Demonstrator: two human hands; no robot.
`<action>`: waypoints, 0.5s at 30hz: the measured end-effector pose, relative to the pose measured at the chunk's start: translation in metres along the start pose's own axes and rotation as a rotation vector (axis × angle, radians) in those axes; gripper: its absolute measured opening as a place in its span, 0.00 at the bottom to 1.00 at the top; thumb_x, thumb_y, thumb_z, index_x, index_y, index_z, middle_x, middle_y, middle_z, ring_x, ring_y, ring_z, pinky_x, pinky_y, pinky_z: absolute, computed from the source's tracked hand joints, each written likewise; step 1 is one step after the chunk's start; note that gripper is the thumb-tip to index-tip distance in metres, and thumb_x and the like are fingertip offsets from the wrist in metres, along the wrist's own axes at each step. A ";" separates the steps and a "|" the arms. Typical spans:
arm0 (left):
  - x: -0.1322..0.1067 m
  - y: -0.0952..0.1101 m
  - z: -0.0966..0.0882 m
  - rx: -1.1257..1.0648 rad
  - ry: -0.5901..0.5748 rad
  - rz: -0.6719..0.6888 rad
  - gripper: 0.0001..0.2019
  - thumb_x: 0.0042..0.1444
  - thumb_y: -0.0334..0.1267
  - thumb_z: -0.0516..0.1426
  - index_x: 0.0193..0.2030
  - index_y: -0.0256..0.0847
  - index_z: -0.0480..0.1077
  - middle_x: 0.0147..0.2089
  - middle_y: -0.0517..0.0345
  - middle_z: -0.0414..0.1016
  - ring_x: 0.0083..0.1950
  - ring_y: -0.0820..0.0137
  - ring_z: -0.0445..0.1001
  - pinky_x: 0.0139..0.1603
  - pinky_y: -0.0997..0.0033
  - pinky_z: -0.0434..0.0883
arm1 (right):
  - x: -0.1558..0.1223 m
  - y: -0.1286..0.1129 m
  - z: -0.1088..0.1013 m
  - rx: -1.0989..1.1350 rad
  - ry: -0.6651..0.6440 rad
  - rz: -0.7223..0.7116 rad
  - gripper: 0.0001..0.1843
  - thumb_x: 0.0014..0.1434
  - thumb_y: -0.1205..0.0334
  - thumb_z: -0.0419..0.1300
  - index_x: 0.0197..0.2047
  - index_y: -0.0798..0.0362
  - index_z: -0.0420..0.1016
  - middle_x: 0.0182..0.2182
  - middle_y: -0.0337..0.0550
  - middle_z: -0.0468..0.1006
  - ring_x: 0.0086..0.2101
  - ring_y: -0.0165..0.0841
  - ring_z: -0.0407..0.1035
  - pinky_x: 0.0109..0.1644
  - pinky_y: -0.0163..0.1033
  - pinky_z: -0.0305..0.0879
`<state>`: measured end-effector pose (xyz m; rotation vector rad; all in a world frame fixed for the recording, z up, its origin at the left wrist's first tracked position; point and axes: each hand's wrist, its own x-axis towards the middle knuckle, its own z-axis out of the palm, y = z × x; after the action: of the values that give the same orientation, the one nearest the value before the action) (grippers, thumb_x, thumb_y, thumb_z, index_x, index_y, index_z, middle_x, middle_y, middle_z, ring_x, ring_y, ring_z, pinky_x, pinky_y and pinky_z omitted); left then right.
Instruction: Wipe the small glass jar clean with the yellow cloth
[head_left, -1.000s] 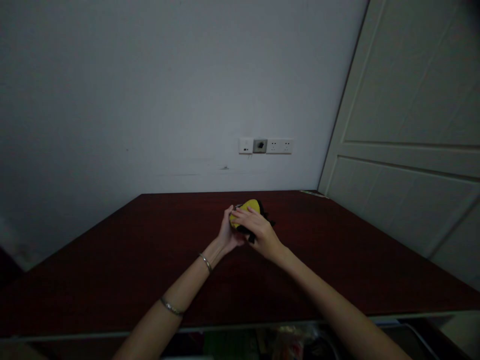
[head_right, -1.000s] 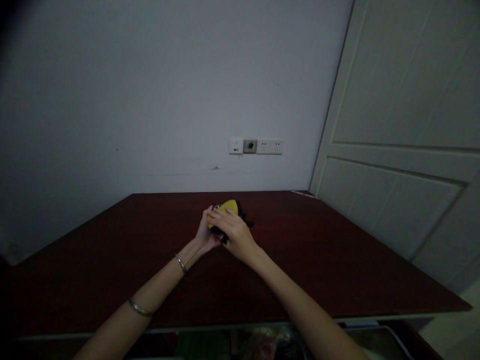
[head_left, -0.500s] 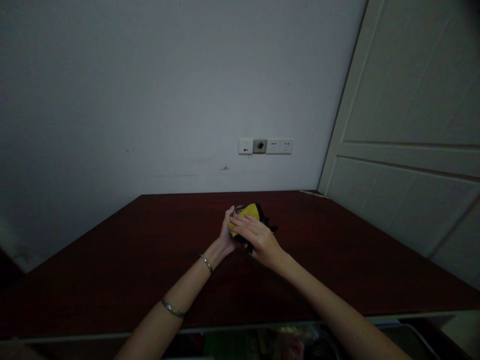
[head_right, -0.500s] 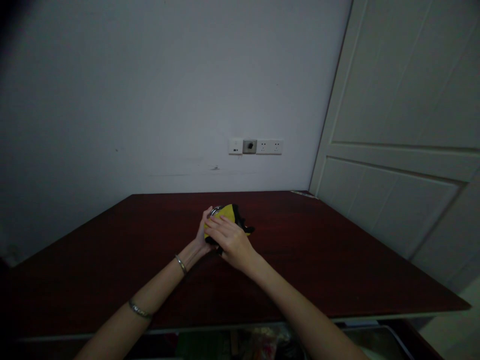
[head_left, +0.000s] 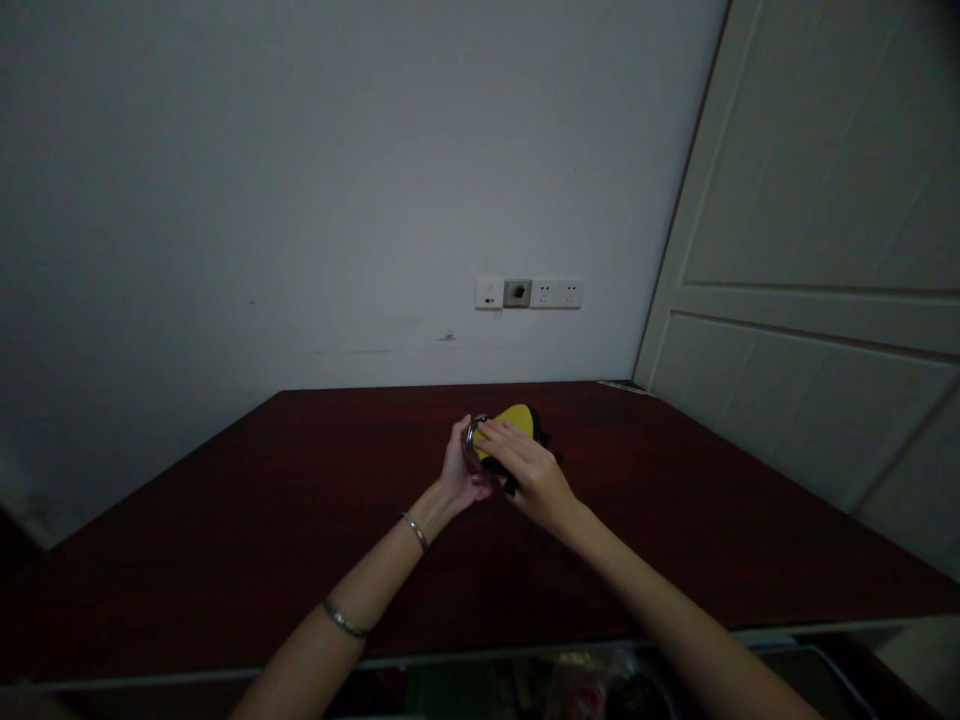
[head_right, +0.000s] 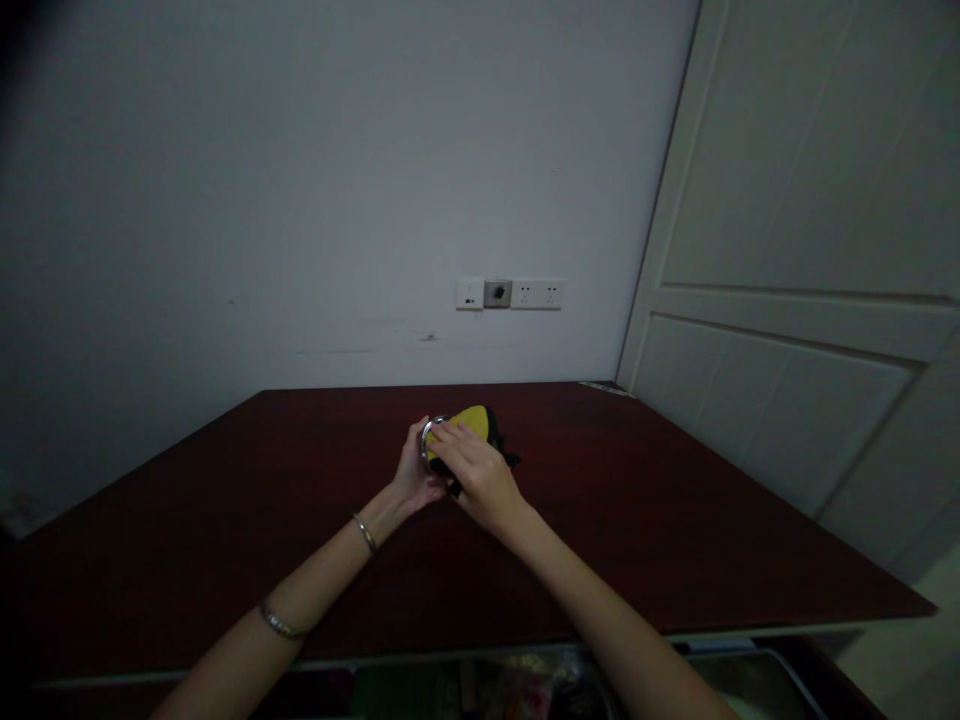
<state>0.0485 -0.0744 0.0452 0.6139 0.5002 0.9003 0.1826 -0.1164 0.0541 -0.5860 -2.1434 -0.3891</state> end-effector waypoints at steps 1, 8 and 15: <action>0.000 0.000 0.002 -0.025 0.014 0.033 0.23 0.50 0.57 0.50 0.24 0.36 0.69 0.16 0.57 0.69 0.14 0.74 0.64 0.16 0.75 0.64 | -0.003 -0.004 0.000 -0.006 -0.016 -0.017 0.24 0.54 0.75 0.51 0.55 0.59 0.64 0.55 0.55 0.67 0.58 0.37 0.58 0.61 0.49 0.58; 0.001 0.000 0.000 -0.029 -0.035 0.017 0.23 0.50 0.56 0.50 0.26 0.34 0.70 0.19 0.54 0.72 0.16 0.74 0.66 0.16 0.76 0.63 | -0.007 -0.008 -0.005 -0.022 0.022 -0.041 0.24 0.55 0.76 0.47 0.56 0.58 0.63 0.54 0.55 0.68 0.57 0.37 0.58 0.60 0.50 0.59; -0.003 0.001 -0.007 0.048 -0.036 -0.065 0.27 0.48 0.62 0.48 0.21 0.36 0.66 0.13 0.60 0.65 0.07 0.79 0.51 0.06 0.78 0.47 | 0.001 -0.001 -0.008 -0.053 0.075 0.006 0.22 0.56 0.72 0.51 0.55 0.58 0.65 0.53 0.55 0.69 0.57 0.39 0.60 0.60 0.51 0.60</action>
<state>0.0419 -0.0742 0.0415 0.6531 0.5081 0.8167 0.1869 -0.1203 0.0596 -0.5986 -2.0650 -0.4590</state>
